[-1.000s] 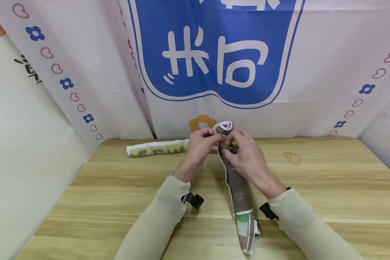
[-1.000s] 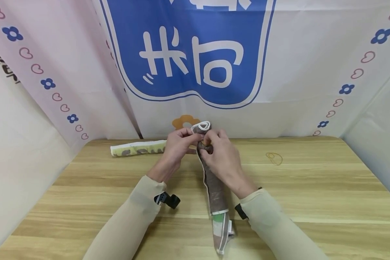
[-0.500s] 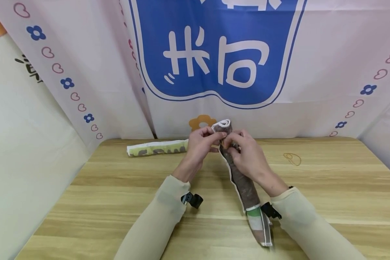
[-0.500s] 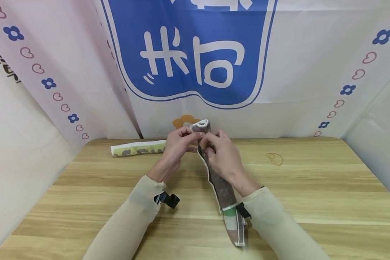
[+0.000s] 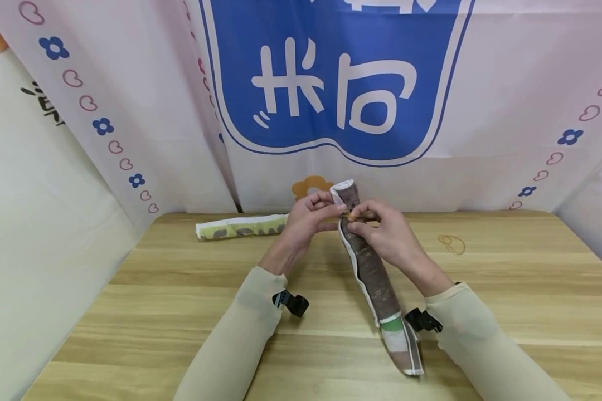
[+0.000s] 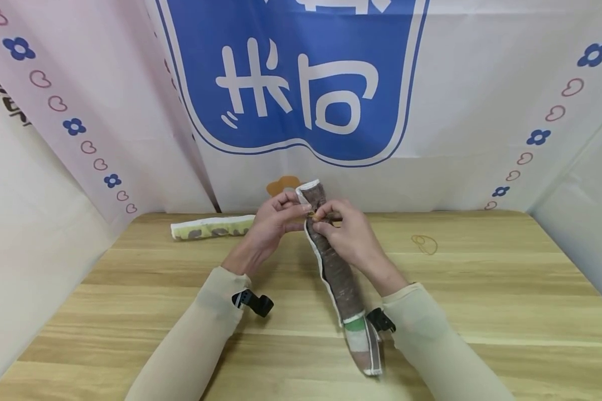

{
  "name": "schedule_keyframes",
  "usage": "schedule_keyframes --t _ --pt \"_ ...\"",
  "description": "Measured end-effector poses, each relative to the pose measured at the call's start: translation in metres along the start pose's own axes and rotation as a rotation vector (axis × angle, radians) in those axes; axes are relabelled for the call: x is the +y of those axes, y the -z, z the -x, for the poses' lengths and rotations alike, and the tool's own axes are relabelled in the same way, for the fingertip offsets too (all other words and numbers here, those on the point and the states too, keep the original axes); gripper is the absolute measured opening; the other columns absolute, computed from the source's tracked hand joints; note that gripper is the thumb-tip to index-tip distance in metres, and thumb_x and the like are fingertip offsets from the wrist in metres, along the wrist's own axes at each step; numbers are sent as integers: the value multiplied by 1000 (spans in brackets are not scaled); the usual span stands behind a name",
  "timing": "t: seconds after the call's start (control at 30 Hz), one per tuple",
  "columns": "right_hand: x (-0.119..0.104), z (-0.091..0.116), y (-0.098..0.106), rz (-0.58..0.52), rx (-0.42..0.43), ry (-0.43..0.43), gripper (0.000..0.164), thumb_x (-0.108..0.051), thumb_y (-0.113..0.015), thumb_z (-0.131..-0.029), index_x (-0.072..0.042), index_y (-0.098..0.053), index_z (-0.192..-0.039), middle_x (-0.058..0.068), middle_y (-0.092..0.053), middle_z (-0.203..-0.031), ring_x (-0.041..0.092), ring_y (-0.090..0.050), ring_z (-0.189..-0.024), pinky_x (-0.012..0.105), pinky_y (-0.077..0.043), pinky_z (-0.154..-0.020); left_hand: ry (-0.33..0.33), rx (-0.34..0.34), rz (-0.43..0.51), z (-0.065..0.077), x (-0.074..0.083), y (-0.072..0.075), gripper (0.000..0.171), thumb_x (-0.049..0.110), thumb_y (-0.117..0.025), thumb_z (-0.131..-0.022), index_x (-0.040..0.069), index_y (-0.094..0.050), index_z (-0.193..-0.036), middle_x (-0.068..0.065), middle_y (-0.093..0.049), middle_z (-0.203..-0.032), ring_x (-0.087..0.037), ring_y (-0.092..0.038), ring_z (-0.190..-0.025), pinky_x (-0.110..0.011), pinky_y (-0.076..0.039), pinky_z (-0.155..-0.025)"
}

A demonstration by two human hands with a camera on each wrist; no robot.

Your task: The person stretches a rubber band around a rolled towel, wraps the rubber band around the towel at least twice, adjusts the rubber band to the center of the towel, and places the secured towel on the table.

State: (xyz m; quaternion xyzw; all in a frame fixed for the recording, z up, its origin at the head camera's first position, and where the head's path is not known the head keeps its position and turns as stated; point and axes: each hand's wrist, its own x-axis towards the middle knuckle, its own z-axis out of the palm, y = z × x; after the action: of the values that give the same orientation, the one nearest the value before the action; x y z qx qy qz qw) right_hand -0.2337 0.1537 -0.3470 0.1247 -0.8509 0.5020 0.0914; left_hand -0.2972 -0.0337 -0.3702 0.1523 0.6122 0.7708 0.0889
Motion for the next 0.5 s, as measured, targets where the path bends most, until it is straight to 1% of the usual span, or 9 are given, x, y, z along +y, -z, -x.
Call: schedule_keyframes --t 0.07,0.13,0.2,0.27,0.3,0.33,0.37,0.43,0.5 --pt "-1 1 1 19 -26 -13 14 -12 -76 -99 -3 -67 -105 16 -61 -119 37 -64 -116 46 -57 -87 -18 28 -1 1 0 -1 14 4 -78 -95 10 -65 -95 1 -67 -85 -14 -68 -83 -34 -63 -74" --pt "-3 2 2 33 -56 -49 22 -20 -78 -99 -4 -65 -106 16 -57 -121 37 -62 -119 48 -56 -91 -36 52 -23 3 1 -3 19 3 -80 -93 11 -63 -91 1 -63 -82 -14 -67 -79 -33 -62 -70" --pt "-4 3 2 47 -74 -83 28 -27 -80 -98 -5 -64 -106 15 -55 -122 36 -61 -120 48 -56 -91 -54 74 -47 5 2 -6 23 2 -82 -91 11 -60 -88 1 -60 -81 -14 -66 -76 -32 -62 -67" --pt "-5 4 2 73 -73 -89 31 -29 -81 -96 -5 -64 -104 15 -55 -121 36 -61 -120 47 -57 -88 -66 91 -77 7 3 -9 24 2 -83 -91 10 -60 -88 0 -60 -82 -15 -66 -75 -32 -62 -67" --pt "-5 4 2 90 -66 -72 29 -27 -82 -96 -5 -63 -103 15 -56 -119 36 -62 -118 46 -57 -86 -70 99 -91 8 3 -10 24 2 -83 -90 10 -60 -88 -1 -61 -82 -15 -66 -75 -32 -62 -67" --pt "-6 5 1 109 -57 -45 26 -23 -82 -96 -5 -63 -102 15 -56 -118 37 -63 -116 46 -57 -85 -68 109 -106 9 4 -11 24 3 -83 -90 9 -60 -88 -1 -61 -83 -16 -67 -76 -36 -63 -69" --pt "-7 5 0 130 -41 -10 23 -18 -82 -96 -5 -64 -101 16 -56 -116 36 -64 -113 47 -57 -85 -66 120 -118 9 5 -12 24 3 -84 -90 9 -60 -88 -2 -61 -84 -16 -67 -76 -36 -63 -69" --pt "-8 5 -3 180 -5 81 17 -7 -81 -94 -5 -65 -98 16 -56 -112 35 -64 -105 48 -57 -83 -61 136 -144 9 6 -14 23 5 -84 -91 8 -61 -87 -2 -61 -88 -17 -67 -77 -38 -64 -70" --pt "-7 5 -6 220 23 173 16 2 -80 -92 -5 -67 -95 16 -56 -109 33 -62 -98 48 -56 -81 -54 153 -150 8 7 -15 23 5 -84 -91 8 -61 -87 -3 -61 -89 -17 -66 -76 -37 -64 -69"
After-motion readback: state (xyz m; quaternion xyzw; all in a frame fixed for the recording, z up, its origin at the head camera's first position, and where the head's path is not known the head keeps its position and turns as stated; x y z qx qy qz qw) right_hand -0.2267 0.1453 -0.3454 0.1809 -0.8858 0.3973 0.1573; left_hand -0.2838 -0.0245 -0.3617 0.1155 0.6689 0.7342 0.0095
